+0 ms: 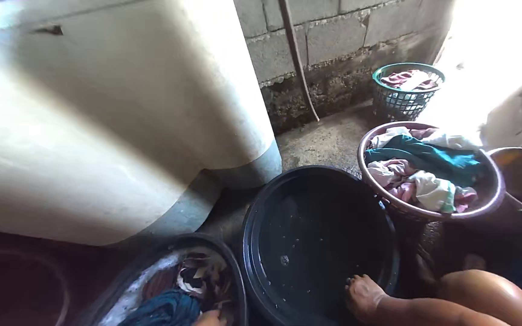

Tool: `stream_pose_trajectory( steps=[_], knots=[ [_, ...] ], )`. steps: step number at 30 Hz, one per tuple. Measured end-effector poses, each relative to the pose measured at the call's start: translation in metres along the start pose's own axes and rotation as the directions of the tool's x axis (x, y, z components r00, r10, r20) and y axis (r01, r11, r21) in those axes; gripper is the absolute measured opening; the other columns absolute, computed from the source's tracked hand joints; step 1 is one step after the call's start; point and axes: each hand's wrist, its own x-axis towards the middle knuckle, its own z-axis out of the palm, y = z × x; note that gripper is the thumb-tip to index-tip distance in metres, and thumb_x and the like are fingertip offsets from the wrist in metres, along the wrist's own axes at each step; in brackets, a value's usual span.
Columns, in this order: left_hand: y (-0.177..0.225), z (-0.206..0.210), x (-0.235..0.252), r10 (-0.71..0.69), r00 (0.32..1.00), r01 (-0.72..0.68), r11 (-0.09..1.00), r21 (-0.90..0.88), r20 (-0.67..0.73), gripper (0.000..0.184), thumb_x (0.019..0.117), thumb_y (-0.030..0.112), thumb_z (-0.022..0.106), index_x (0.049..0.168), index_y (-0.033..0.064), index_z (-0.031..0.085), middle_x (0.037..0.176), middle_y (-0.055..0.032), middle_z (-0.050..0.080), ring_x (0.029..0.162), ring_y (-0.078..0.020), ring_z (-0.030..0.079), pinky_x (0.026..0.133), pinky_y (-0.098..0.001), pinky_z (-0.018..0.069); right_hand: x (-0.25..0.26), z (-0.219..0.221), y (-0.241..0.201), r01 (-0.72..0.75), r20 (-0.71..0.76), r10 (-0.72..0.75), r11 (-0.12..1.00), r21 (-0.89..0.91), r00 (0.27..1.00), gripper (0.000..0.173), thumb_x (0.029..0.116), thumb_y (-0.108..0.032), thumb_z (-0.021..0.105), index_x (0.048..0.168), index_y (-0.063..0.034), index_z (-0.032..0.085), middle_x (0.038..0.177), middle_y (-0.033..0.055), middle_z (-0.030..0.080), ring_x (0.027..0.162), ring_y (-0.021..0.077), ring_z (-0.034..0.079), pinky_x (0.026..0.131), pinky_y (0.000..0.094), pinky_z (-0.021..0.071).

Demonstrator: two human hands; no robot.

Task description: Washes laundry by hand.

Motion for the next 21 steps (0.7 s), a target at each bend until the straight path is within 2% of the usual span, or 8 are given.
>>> stream_pose_trajectory(
  steps=[1, 3, 8, 10, 12, 16, 18, 21],
  knots=[
    [0.006, -0.015, -0.002, 0.023, 1.000, -0.024, 0.999, -0.045, -0.009, 0.055, 0.1048, 0.041, 0.055, 0.146, 0.0038, 0.055, 0.147, -0.0275, 0.053, 0.141, -0.0439, 0.047, 0.115, -0.0631, 0.0355, -0.001, 0.000, 0.000, 0.001, -0.005, -0.001, 1.000, -0.001, 1.000, 0.042, 0.1040, -0.034, 0.047, 0.124, -0.0023, 0.066, 0.135, 0.0205, 0.063, 0.133, 0.0399, 0.054, 0.105, 0.0635, 0.0424],
    [0.030, -0.047, -0.020, 0.041, 0.993, -0.046, 0.998, -0.045, -0.112, 0.055, 0.1050, 0.039, 0.054, 0.150, 0.0088, 0.051, 0.147, -0.0244, 0.054, 0.140, -0.0418, 0.048, 0.116, -0.0607, 0.0365, 0.000, 0.000, 0.001, 0.006, -0.014, -0.006, 1.000, 0.001, 1.000, 0.041, 0.1028, -0.033, 0.049, 0.123, -0.0024, 0.067, 0.134, 0.0208, 0.063, 0.131, 0.0405, 0.055, 0.104, 0.0644, 0.0426],
    [0.120, -0.105, -0.121, 0.234, 0.914, -0.272, 0.960, -0.071, -0.331, 0.056, 0.1061, 0.036, 0.055, 0.156, 0.0140, 0.044, 0.155, -0.0195, 0.048, 0.144, -0.0362, 0.045, 0.120, -0.0541, 0.0337, 0.003, -0.004, 0.007, 0.056, -0.005, -0.055, 0.998, 0.035, 0.998, 0.036, 0.1013, -0.026, 0.058, 0.124, 0.0006, 0.067, 0.134, 0.0257, 0.062, 0.132, 0.0450, 0.053, 0.102, 0.0681, 0.0424],
    [0.151, -0.106, -0.155, 0.312, 0.858, -0.384, 0.917, -0.105, -0.409, 0.055, 0.1060, 0.033, 0.056, 0.155, 0.0122, 0.044, 0.155, -0.0189, 0.047, 0.145, -0.0354, 0.044, 0.121, -0.0519, 0.0326, 0.000, -0.023, 0.010, 0.116, -0.099, -0.114, 0.993, 0.023, 0.989, 0.036, 0.0964, -0.018, 0.067, 0.126, 0.0032, 0.067, 0.136, 0.0290, 0.059, 0.133, 0.0492, 0.049, 0.103, 0.0710, 0.0399],
    [0.172, -0.096, -0.173, 0.396, 0.801, -0.491, 0.864, -0.115, -0.449, 0.054, 0.1054, 0.031, 0.057, 0.154, 0.0095, 0.046, 0.154, -0.0199, 0.049, 0.144, -0.0360, 0.045, 0.121, -0.0515, 0.0328, -0.016, -0.068, 0.017, 0.142, -0.275, -0.118, 0.988, 0.069, 0.954, 0.036, 0.0963, -0.020, 0.068, 0.126, 0.0017, 0.067, 0.136, 0.0299, 0.059, 0.134, 0.0512, 0.048, 0.106, 0.0725, 0.0370],
    [0.190, -0.071, -0.165, 0.508, 0.803, -0.559, 0.824, -0.095, -0.311, 0.056, 0.1040, 0.030, 0.060, 0.154, 0.0077, 0.046, 0.154, -0.0214, 0.048, 0.145, -0.0370, 0.044, 0.122, -0.0525, 0.0316, -0.062, -0.176, 0.066, 0.025, -0.602, 0.151, 0.961, 0.274, 0.784, 0.038, 0.0961, -0.030, 0.067, 0.127, -0.0082, 0.069, 0.134, 0.0258, 0.061, 0.134, 0.0483, 0.050, 0.106, 0.0705, 0.0383],
    [0.191, -0.063, -0.148, 0.479, 0.846, -0.506, 0.860, -0.068, -0.234, 0.058, 0.1035, 0.032, 0.061, 0.154, 0.0077, 0.045, 0.154, -0.0222, 0.047, 0.145, -0.0374, 0.043, 0.122, -0.0531, 0.0313, -0.086, -0.212, 0.108, -0.105, -0.651, 0.350, 0.917, 0.384, 0.674, 0.042, 0.0960, -0.030, 0.065, 0.133, -0.0102, 0.066, 0.140, 0.0259, 0.057, 0.136, 0.0483, 0.047, 0.108, 0.0700, 0.0372],
    [0.196, -0.067, -0.133, 0.420, 0.892, -0.429, 0.903, -0.023, -0.166, 0.062, 0.1036, 0.037, 0.060, 0.156, 0.0078, 0.042, 0.154, -0.0227, 0.047, 0.145, -0.0374, 0.043, 0.121, -0.0538, 0.0315, -0.111, -0.227, 0.179, -0.202, -0.669, 0.577, 0.807, 0.555, 0.468, 0.051, 0.0965, -0.029, 0.067, 0.143, -0.0098, 0.059, 0.147, 0.0280, 0.051, 0.140, 0.0511, 0.042, 0.108, 0.0726, 0.0357]
  ],
)
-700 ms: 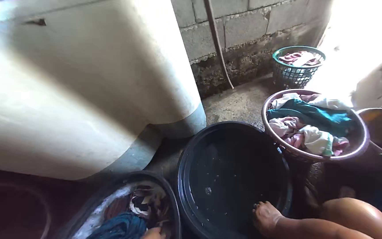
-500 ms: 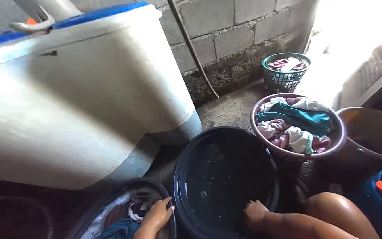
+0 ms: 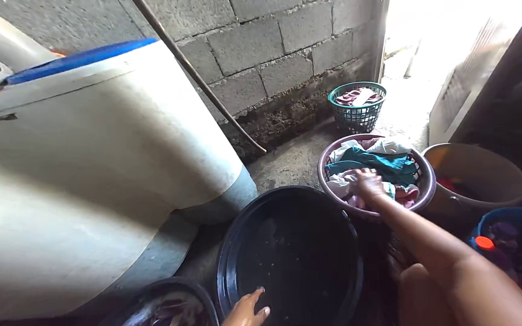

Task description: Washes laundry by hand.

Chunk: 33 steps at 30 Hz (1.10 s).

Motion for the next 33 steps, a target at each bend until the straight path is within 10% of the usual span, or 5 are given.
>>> stream_pose_trajectory(
  steps=[15, 17, 22, 27, 33],
  knots=[
    [0.030, -0.011, 0.032, 0.129, 0.992, -0.129, 0.992, -0.011, 0.015, 0.060, 0.1035, 0.032, 0.061, 0.155, 0.0065, 0.043, 0.154, -0.0208, 0.047, 0.143, -0.0362, 0.047, 0.119, -0.0525, 0.0357, 0.099, -0.035, 0.107, -0.348, -0.115, 0.335, 0.929, -0.121, 0.935, 0.124, 0.0684, -0.036, 0.096, 0.166, -0.0328, 0.019, 0.171, 0.0243, -0.002, 0.155, 0.0527, 0.005, 0.111, 0.0812, 0.0213],
    [0.033, -0.010, 0.036, 0.141, 0.990, -0.141, 0.990, 0.001, 0.025, 0.060, 0.1038, 0.033, 0.060, 0.155, 0.0061, 0.044, 0.154, -0.0210, 0.048, 0.142, -0.0366, 0.047, 0.119, -0.0530, 0.0361, 0.111, -0.028, 0.107, -0.306, -0.063, 0.300, 0.929, -0.206, 0.952, 0.105, 0.0690, -0.032, 0.095, 0.159, -0.0227, 0.040, 0.168, 0.0275, 0.017, 0.153, 0.0536, 0.014, 0.111, 0.0835, 0.0155],
    [0.044, -0.008, 0.044, 0.177, 0.983, -0.178, 0.984, 0.007, 0.041, 0.059, 0.1037, 0.033, 0.060, 0.155, 0.0070, 0.044, 0.154, -0.0203, 0.048, 0.143, -0.0362, 0.047, 0.119, -0.0537, 0.0361, 0.057, 0.033, 0.078, -0.111, 0.164, 0.166, 0.948, -0.297, 0.972, 0.036, 0.0934, -0.022, 0.069, 0.120, 0.0013, 0.070, 0.136, 0.0292, 0.060, 0.128, 0.0508, 0.054, 0.100, 0.0720, 0.0428],
    [0.051, -0.008, 0.046, 0.191, 0.981, -0.192, 0.981, 0.011, 0.042, 0.059, 0.1036, 0.032, 0.060, 0.155, 0.0062, 0.044, 0.154, -0.0210, 0.048, 0.142, -0.0372, 0.048, 0.118, -0.0541, 0.0371, -0.045, -0.063, -0.035, -0.021, 0.569, 0.213, 0.945, -0.325, 0.795, 0.038, 0.1061, -0.006, 0.046, 0.137, 0.0143, 0.053, 0.148, 0.0306, 0.050, 0.142, 0.0427, 0.046, 0.114, 0.0537, 0.0379],
    [0.050, -0.008, 0.043, 0.205, 0.978, -0.206, 0.978, 0.034, 0.035, 0.060, 0.1034, 0.033, 0.061, 0.153, 0.0043, 0.046, 0.152, -0.0225, 0.050, 0.142, -0.0380, 0.047, 0.119, -0.0546, 0.0354, 0.062, 0.031, 0.090, 0.173, 0.591, 0.020, 0.948, -0.268, 0.807, 0.036, 0.0968, -0.028, 0.067, 0.111, 0.0052, 0.070, 0.120, 0.0298, 0.067, 0.118, 0.0480, 0.061, 0.098, 0.0682, 0.0449]
  ],
)
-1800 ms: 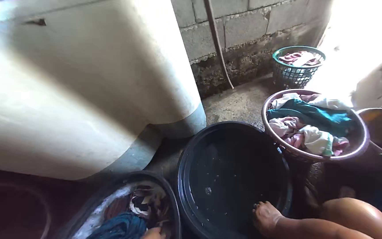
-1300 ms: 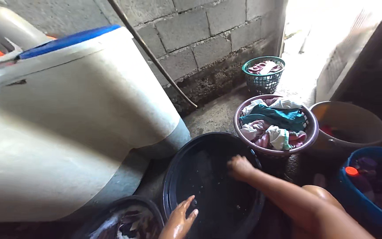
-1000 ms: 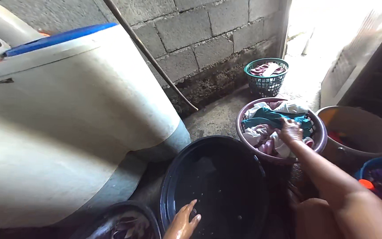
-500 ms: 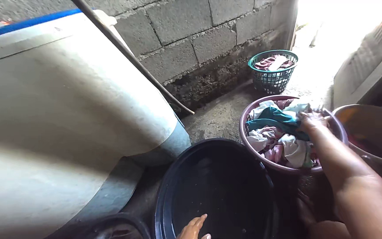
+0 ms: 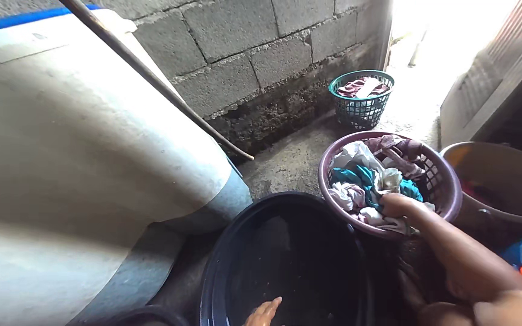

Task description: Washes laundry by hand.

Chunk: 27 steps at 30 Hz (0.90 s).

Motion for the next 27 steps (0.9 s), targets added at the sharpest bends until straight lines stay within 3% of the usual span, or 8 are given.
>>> stream_pose_trajectory(
  steps=[2, 4, 7, 10, 14, 18, 23, 27],
  knots=[
    [-0.002, 0.000, 0.001, 0.009, 1.000, -0.009, 1.000, 0.003, -0.004, 0.060, 0.1032, 0.033, 0.061, 0.153, 0.0040, 0.045, 0.152, -0.0230, 0.050, 0.142, -0.0388, 0.047, 0.119, -0.0553, 0.0349, -0.006, -0.013, 0.014, 0.079, -0.286, -0.017, 0.976, 0.205, 0.958, 0.029, 0.0961, -0.024, 0.069, 0.109, 0.0008, 0.075, 0.112, 0.0268, 0.071, 0.111, 0.0455, 0.065, 0.098, 0.0676, 0.0472],
    [-0.004, 0.002, 0.001, 0.007, 1.000, -0.007, 1.000, -0.011, 0.008, 0.060, 0.1031, 0.032, 0.061, 0.153, 0.0035, 0.045, 0.152, -0.0241, 0.050, 0.142, -0.0397, 0.047, 0.119, -0.0564, 0.0344, -0.020, -0.033, 0.020, 0.086, -0.567, 0.162, 0.919, 0.385, 0.807, 0.028, 0.0999, -0.023, 0.065, 0.110, 0.0025, 0.073, 0.110, 0.0274, 0.070, 0.107, 0.0449, 0.067, 0.097, 0.0654, 0.0490],
    [-0.010, 0.004, 0.006, -0.018, 0.999, 0.018, 1.000, -0.001, 0.029, 0.060, 0.1031, 0.033, 0.061, 0.153, 0.0044, 0.046, 0.151, -0.0240, 0.050, 0.142, -0.0390, 0.048, 0.118, -0.0559, 0.0358, -0.016, -0.065, 0.028, -0.049, -0.687, 0.421, 0.869, 0.492, 0.592, 0.034, 0.1010, -0.027, 0.065, 0.115, 0.0041, 0.069, 0.119, 0.0308, 0.066, 0.118, 0.0487, 0.061, 0.100, 0.0674, 0.0441],
    [-0.009, 0.002, 0.010, -0.025, 0.999, 0.026, 1.000, -0.001, 0.034, 0.060, 0.1032, 0.033, 0.061, 0.154, 0.0043, 0.045, 0.151, -0.0240, 0.050, 0.142, -0.0393, 0.047, 0.119, -0.0561, 0.0353, 0.003, -0.074, 0.040, -0.016, -0.609, 0.416, 0.834, 0.552, 0.675, 0.050, 0.0957, -0.037, 0.074, 0.126, 0.0021, 0.065, 0.129, 0.0312, 0.062, 0.125, 0.0493, 0.056, 0.105, 0.0672, 0.0409],
    [-0.005, -0.001, 0.015, -0.019, 0.999, 0.020, 1.000, -0.009, 0.044, 0.060, 0.1036, 0.033, 0.060, 0.154, 0.0052, 0.044, 0.152, -0.0224, 0.049, 0.142, -0.0385, 0.047, 0.118, -0.0567, 0.0349, 0.030, -0.041, 0.032, -0.108, -0.371, 0.259, 0.919, 0.380, 0.892, 0.101, 0.0695, -0.039, 0.095, 0.155, -0.0182, 0.045, 0.157, 0.0304, 0.038, 0.141, 0.0569, 0.036, 0.107, 0.0765, 0.0346],
    [-0.009, -0.001, 0.018, -0.037, 0.999, 0.038, 0.999, -0.020, 0.038, 0.060, 0.1033, 0.034, 0.061, 0.154, 0.0077, 0.045, 0.153, -0.0206, 0.049, 0.142, -0.0371, 0.047, 0.118, -0.0560, 0.0363, 0.015, -0.026, 0.005, -0.213, -0.396, 0.281, 0.955, 0.206, 0.874, 0.041, 0.0917, -0.023, 0.072, 0.129, -0.0067, 0.068, 0.131, 0.0243, 0.065, 0.129, 0.0472, 0.056, 0.105, 0.0728, 0.0366],
    [-0.010, -0.002, 0.005, -0.042, 0.999, 0.042, 0.999, -0.032, 0.018, 0.060, 0.1029, 0.034, 0.062, 0.155, 0.0079, 0.045, 0.154, -0.0208, 0.048, 0.143, -0.0369, 0.047, 0.119, -0.0548, 0.0357, -0.069, -0.091, -0.019, 0.097, -0.717, 0.154, 0.950, 0.296, 0.679, 0.024, 0.0942, -0.018, 0.076, 0.107, 0.0012, 0.073, 0.109, 0.0273, 0.069, 0.109, 0.0468, 0.064, 0.095, 0.0701, 0.0464],
    [-0.012, -0.001, -0.010, -0.024, 1.000, 0.023, 0.999, -0.047, -0.006, 0.062, 0.1025, 0.036, 0.062, 0.156, 0.0105, 0.044, 0.155, -0.0190, 0.047, 0.144, -0.0346, 0.045, 0.119, -0.0536, 0.0356, -0.125, -0.097, -0.055, 0.355, -0.944, 0.028, 0.923, 0.151, 0.329, 0.021, 0.0960, -0.012, 0.072, 0.109, 0.0046, 0.073, 0.099, 0.0280, 0.071, 0.092, 0.0453, 0.070, 0.084, 0.0679, 0.0512]
  ],
)
